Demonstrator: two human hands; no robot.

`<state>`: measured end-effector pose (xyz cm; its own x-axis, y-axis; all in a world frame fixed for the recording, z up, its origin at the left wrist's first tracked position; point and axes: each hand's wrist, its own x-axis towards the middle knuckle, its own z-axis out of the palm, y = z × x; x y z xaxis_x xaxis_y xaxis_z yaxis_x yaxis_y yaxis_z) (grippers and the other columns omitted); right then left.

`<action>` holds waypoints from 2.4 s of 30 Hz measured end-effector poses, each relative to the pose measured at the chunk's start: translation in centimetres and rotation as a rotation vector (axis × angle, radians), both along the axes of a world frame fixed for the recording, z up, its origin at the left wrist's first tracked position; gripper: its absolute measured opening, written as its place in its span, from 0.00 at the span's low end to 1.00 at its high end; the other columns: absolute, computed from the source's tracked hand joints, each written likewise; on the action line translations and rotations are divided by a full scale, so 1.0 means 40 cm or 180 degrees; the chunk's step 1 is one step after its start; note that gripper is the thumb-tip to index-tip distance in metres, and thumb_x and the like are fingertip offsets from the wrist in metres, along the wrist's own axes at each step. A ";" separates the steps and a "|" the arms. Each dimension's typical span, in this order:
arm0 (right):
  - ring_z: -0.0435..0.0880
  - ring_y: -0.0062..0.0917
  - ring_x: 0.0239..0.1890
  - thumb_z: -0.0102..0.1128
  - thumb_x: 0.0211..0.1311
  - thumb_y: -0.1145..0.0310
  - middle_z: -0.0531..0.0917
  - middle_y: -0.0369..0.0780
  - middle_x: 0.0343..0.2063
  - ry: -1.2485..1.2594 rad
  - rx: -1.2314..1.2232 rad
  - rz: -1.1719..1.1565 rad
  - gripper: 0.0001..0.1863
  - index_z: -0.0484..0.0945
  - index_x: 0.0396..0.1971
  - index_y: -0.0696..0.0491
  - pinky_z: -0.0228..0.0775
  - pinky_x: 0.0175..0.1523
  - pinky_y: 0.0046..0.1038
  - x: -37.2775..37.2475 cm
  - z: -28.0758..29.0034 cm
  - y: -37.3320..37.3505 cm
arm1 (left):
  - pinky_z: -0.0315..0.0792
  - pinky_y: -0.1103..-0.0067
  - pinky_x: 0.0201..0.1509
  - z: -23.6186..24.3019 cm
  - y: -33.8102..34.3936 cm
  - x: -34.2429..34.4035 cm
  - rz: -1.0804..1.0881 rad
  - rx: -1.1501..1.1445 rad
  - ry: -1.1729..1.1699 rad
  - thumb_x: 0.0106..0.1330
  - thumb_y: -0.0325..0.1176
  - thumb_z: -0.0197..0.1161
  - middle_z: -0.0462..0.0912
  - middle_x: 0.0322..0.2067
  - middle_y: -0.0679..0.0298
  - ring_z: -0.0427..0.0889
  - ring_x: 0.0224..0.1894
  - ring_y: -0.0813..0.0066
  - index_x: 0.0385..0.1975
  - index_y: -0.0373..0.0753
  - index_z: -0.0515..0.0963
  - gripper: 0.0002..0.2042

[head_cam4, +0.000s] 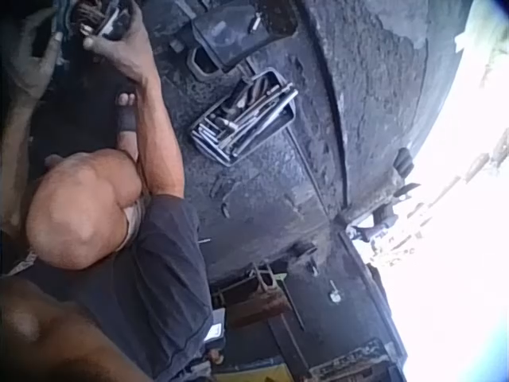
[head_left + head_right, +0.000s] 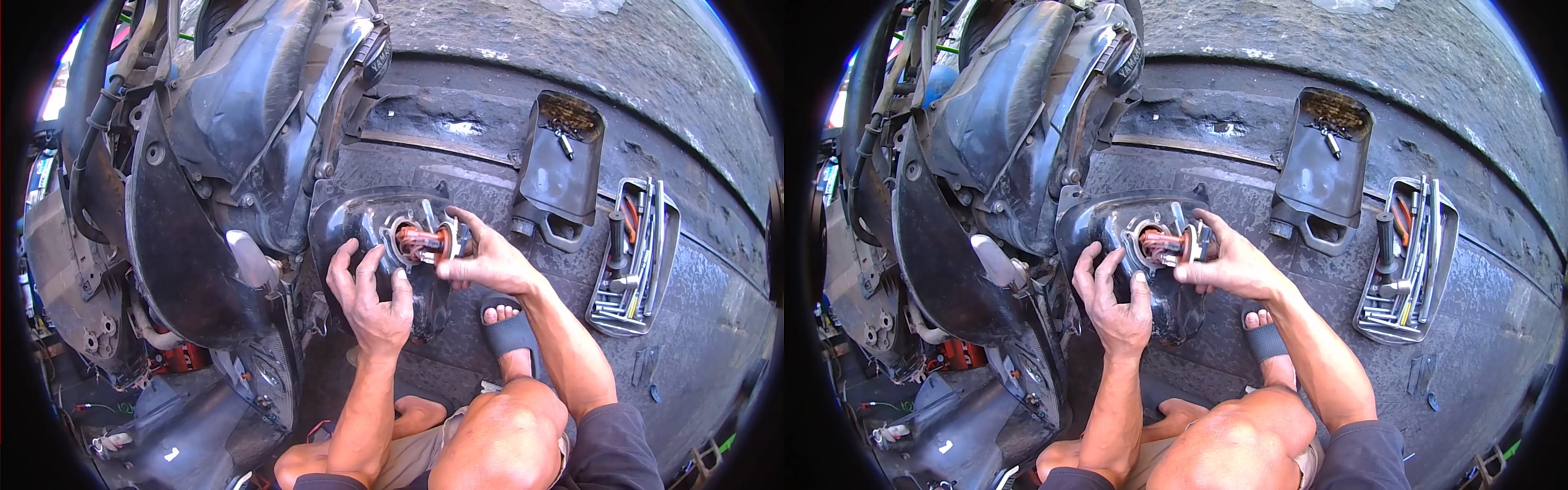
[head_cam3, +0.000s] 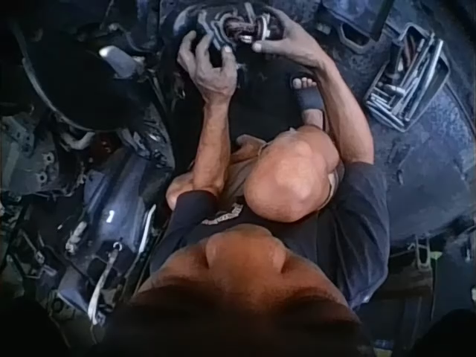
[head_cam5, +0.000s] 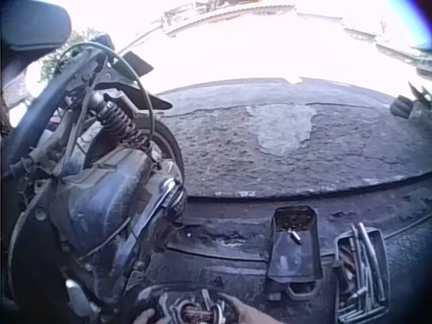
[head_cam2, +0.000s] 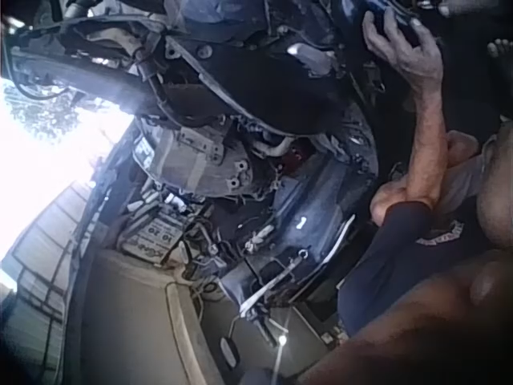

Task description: The recorder is seen repairing and re-installing a fuel pump assembly into a motorcycle fuel tank.

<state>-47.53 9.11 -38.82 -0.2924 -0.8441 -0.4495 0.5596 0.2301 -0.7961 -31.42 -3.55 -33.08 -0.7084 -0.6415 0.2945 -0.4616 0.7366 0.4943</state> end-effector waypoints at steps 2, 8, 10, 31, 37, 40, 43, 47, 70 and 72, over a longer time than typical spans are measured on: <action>0.86 0.24 0.36 0.80 0.54 0.65 0.87 0.48 0.39 -0.0051 -0.0415 -0.0150 0.60 0.43 0.77 0.62 0.80 0.42 0.28 0.007 -0.019 0.013 | 0.61 0.54 0.69 -0.002 0.002 -0.008 -0.0036 0.0054 0.0001 0.55 0.27 0.67 0.67 0.62 0.45 0.65 0.65 0.44 0.53 0.35 0.79 0.22; 0.80 0.34 0.59 0.84 0.49 0.64 0.75 0.54 0.61 0.1209 -0.0167 0.0001 0.61 0.48 0.77 0.57 0.76 0.61 0.35 0.014 -0.020 0.018 | 0.58 0.56 0.71 -0.012 0.003 -0.011 -0.0057 -0.0052 -0.0012 0.55 0.24 0.65 0.66 0.64 0.45 0.64 0.67 0.45 0.54 0.35 0.78 0.23; 0.77 0.36 0.63 0.84 0.47 0.62 0.72 0.53 0.64 0.1677 -0.0287 -0.0140 0.61 0.51 0.76 0.57 0.73 0.64 0.37 0.031 -0.053 0.018 | 0.58 0.56 0.71 -0.017 0.006 -0.013 -0.0032 -0.0107 0.0028 0.55 0.24 0.65 0.66 0.64 0.45 0.64 0.67 0.45 0.54 0.35 0.78 0.22; 0.88 0.33 0.42 0.79 0.46 0.42 0.87 0.51 0.39 0.1147 0.0414 -0.0189 0.44 0.75 0.54 0.62 0.78 0.49 0.33 0.045 -0.006 -0.040 | 0.59 0.53 0.69 -0.033 0.009 -0.021 0.0017 -0.0141 0.0121 0.58 0.29 0.64 0.66 0.63 0.43 0.64 0.66 0.43 0.51 0.33 0.79 0.19; 0.88 0.45 0.48 0.76 0.48 0.41 0.86 0.57 0.42 0.1276 0.0759 -0.0364 0.50 0.69 0.58 0.67 0.77 0.56 0.39 0.054 0.034 -0.054 | 0.59 0.54 0.69 -0.037 0.004 -0.016 -0.0017 -0.0216 0.0136 0.64 0.33 0.62 0.67 0.63 0.43 0.65 0.66 0.43 0.52 0.33 0.78 0.18; 0.87 0.46 0.49 0.77 0.47 0.42 0.85 0.57 0.44 0.1553 0.0645 -0.0475 0.53 0.65 0.62 0.68 0.77 0.57 0.39 0.072 0.033 -0.049 | 0.59 0.54 0.69 -0.039 0.003 -0.015 -0.0033 -0.0226 0.0213 0.68 0.36 0.58 0.67 0.63 0.43 0.65 0.65 0.44 0.53 0.32 0.78 0.18; 0.72 0.50 0.65 0.82 0.45 0.48 0.68 0.60 0.62 0.2022 0.0388 -0.0956 0.60 0.54 0.69 0.65 0.74 0.63 0.41 0.135 -0.002 -0.046 | 0.59 0.54 0.69 -0.043 0.000 -0.012 -0.0018 -0.0207 0.0264 0.70 0.38 0.56 0.68 0.62 0.43 0.66 0.65 0.44 0.53 0.30 0.77 0.19; 0.74 0.52 0.62 0.83 0.46 0.56 0.67 0.57 0.60 0.2756 0.0175 -0.1355 0.60 0.50 0.72 0.62 0.75 0.62 0.43 0.167 -0.015 -0.062 | 0.59 0.54 0.69 -0.043 -0.001 -0.015 -0.0052 -0.0181 0.0304 0.72 0.41 0.53 0.68 0.62 0.42 0.66 0.65 0.44 0.53 0.30 0.76 0.21; 0.80 0.43 0.59 0.80 0.51 0.55 0.73 0.50 0.59 0.2472 0.0090 -0.0560 0.46 0.68 0.66 0.61 0.77 0.60 0.38 0.059 0.005 -0.082 | 0.60 0.54 0.68 -0.051 -0.005 -0.010 -0.0069 -0.0181 0.0357 0.74 0.44 0.53 0.69 0.62 0.42 0.67 0.64 0.44 0.54 0.30 0.76 0.22; 0.80 0.41 0.60 0.80 0.50 0.62 0.72 0.50 0.61 0.2282 -0.0001 -0.0383 0.42 0.71 0.64 0.60 0.78 0.60 0.34 0.034 -0.006 -0.088 | 0.60 0.54 0.68 -0.049 -0.009 -0.006 -0.0060 -0.0194 0.0362 0.74 0.43 0.54 0.69 0.62 0.43 0.67 0.64 0.44 0.54 0.30 0.76 0.21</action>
<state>-46.16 5.58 -39.07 -0.6058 -0.7876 -0.1124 -0.0783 0.1996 -0.9767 -31.67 -3.90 -35.04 -0.6798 -0.6069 0.4117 -0.3908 0.7748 0.4969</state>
